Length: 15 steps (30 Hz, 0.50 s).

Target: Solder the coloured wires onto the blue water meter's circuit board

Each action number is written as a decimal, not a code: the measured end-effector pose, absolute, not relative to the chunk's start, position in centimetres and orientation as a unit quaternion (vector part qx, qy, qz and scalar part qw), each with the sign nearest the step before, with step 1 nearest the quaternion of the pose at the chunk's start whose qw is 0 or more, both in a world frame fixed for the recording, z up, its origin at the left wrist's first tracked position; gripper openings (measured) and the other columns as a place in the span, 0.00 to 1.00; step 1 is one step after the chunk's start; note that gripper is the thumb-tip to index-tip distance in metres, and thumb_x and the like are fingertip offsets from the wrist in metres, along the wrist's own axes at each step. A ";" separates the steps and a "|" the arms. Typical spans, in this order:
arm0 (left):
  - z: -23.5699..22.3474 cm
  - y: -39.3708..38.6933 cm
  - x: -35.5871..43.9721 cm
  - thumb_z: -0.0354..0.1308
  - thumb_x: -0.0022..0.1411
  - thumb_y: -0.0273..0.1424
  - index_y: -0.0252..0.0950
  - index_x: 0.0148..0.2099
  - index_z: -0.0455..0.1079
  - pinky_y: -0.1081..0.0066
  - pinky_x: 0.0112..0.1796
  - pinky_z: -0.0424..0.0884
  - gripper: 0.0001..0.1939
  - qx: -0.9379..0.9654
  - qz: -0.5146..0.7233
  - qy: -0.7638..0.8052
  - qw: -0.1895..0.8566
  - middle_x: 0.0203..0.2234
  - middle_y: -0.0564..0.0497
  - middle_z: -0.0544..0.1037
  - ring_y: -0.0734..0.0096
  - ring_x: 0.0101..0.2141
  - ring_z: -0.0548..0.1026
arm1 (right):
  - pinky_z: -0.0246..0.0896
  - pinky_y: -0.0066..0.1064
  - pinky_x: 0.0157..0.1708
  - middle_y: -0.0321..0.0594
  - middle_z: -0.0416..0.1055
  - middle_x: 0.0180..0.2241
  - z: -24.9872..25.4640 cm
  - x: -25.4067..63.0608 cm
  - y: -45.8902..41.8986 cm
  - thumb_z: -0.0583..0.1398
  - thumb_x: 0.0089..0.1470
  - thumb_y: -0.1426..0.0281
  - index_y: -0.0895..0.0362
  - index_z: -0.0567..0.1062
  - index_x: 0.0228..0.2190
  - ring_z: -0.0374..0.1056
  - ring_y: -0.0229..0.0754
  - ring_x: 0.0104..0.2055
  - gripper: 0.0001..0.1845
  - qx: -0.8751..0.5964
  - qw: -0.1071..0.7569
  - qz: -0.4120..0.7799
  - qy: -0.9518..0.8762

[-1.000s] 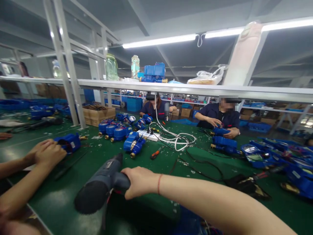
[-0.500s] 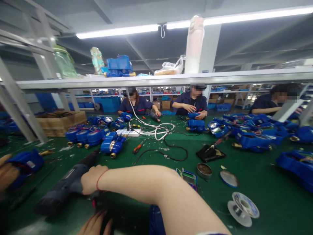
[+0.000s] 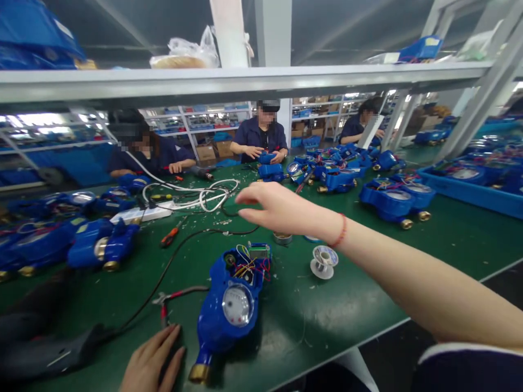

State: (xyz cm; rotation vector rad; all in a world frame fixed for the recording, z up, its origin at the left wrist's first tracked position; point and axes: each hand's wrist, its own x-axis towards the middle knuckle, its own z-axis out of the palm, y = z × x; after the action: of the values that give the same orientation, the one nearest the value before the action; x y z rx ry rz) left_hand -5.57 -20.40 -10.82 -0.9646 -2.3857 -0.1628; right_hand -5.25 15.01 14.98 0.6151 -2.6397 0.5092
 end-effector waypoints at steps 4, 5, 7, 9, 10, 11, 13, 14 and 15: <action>-8.3 -18.8 -10.7 0.45 0.63 0.40 0.28 0.45 0.75 0.61 0.43 0.76 0.24 -0.366 -0.125 -0.903 0.189 0.42 0.38 0.78 0.56 0.43 0.77 | 0.65 0.33 0.42 0.41 0.73 0.41 11.1 -0.3 20.9 0.57 0.56 0.65 0.59 0.75 0.42 0.69 0.41 0.42 0.15 0.056 0.201 0.273 -0.939; -7.6 -18.5 -11.8 0.46 0.62 0.40 0.29 0.46 0.75 0.62 0.44 0.75 0.24 -0.373 -0.126 -0.906 0.159 0.44 0.39 0.77 0.57 0.45 0.76 | 0.65 0.34 0.42 0.41 0.73 0.41 9.9 0.9 21.6 0.56 0.56 0.64 0.58 0.75 0.42 0.69 0.41 0.42 0.15 0.024 0.197 0.294 -0.935; -5.9 -17.9 -13.0 0.48 0.59 0.40 0.31 0.49 0.74 0.60 0.47 0.73 0.23 -0.369 -0.124 -0.911 0.134 0.49 0.41 0.74 0.56 0.48 0.74 | 0.65 0.34 0.43 0.41 0.73 0.42 7.4 3.0 22.1 0.56 0.56 0.62 0.57 0.76 0.41 0.69 0.42 0.43 0.15 -0.024 0.201 0.335 -0.920; -3.8 -17.0 -12.5 0.48 0.59 0.42 0.33 0.50 0.73 0.54 0.50 0.70 0.25 -0.329 -0.146 -0.920 0.155 0.51 0.41 0.73 0.53 0.51 0.72 | 0.66 0.35 0.43 0.41 0.74 0.41 4.9 4.5 21.6 0.56 0.56 0.61 0.56 0.76 0.40 0.70 0.43 0.42 0.15 -0.049 0.207 0.369 -0.905; -2.8 -16.5 -11.5 0.47 0.61 0.44 0.33 0.51 0.72 0.51 0.51 0.69 0.25 -0.305 -0.166 -0.921 0.173 0.51 0.41 0.72 0.52 0.52 0.71 | 0.66 0.35 0.43 0.42 0.74 0.41 3.7 5.0 21.1 0.56 0.56 0.62 0.56 0.76 0.40 0.70 0.43 0.42 0.15 -0.053 0.205 0.385 -0.898; -1.8 -15.8 -10.2 0.46 0.62 0.46 0.34 0.53 0.70 0.51 0.52 0.68 0.26 -0.285 -0.189 -0.920 0.190 0.51 0.42 0.72 0.53 0.52 0.70 | 0.66 0.34 0.42 0.42 0.74 0.40 2.6 5.3 20.5 0.56 0.57 0.62 0.57 0.76 0.39 0.70 0.43 0.42 0.14 -0.049 0.198 0.398 -0.894; -0.3 -14.2 -6.9 0.46 0.64 0.46 0.39 0.59 0.62 0.49 0.51 0.69 0.26 -0.270 -0.210 -0.916 0.208 0.53 0.44 0.71 0.56 0.53 0.69 | 0.66 0.34 0.42 0.43 0.74 0.39 0.8 5.5 19.0 0.55 0.58 0.65 0.57 0.76 0.39 0.70 0.42 0.41 0.13 -0.028 0.176 0.416 -0.892; 0.0 -13.4 -5.2 0.47 0.64 0.46 0.41 0.61 0.58 0.49 0.49 0.70 0.27 -0.271 -0.215 -0.914 0.214 0.54 0.44 0.69 0.56 0.54 0.69 | 0.66 0.34 0.43 0.43 0.74 0.39 0.1 5.5 18.3 0.54 0.58 0.67 0.58 0.76 0.39 0.70 0.41 0.41 0.13 -0.011 0.164 0.419 -0.893; 0.1 -12.4 -3.7 0.49 0.63 0.47 0.43 0.63 0.54 0.48 0.49 0.70 0.29 -0.277 -0.215 -0.913 0.208 0.56 0.44 0.67 0.55 0.55 0.67 | 0.65 0.34 0.43 0.43 0.73 0.39 -0.4 5.3 17.7 0.54 0.59 0.68 0.58 0.76 0.39 0.70 0.41 0.41 0.12 0.007 0.153 0.420 -0.895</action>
State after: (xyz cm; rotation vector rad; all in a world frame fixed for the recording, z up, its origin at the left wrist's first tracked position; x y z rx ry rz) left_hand -3.71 -12.45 0.14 -0.7713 -2.5407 -0.5993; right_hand 5.33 17.66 -0.42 0.0203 -2.5662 1.2047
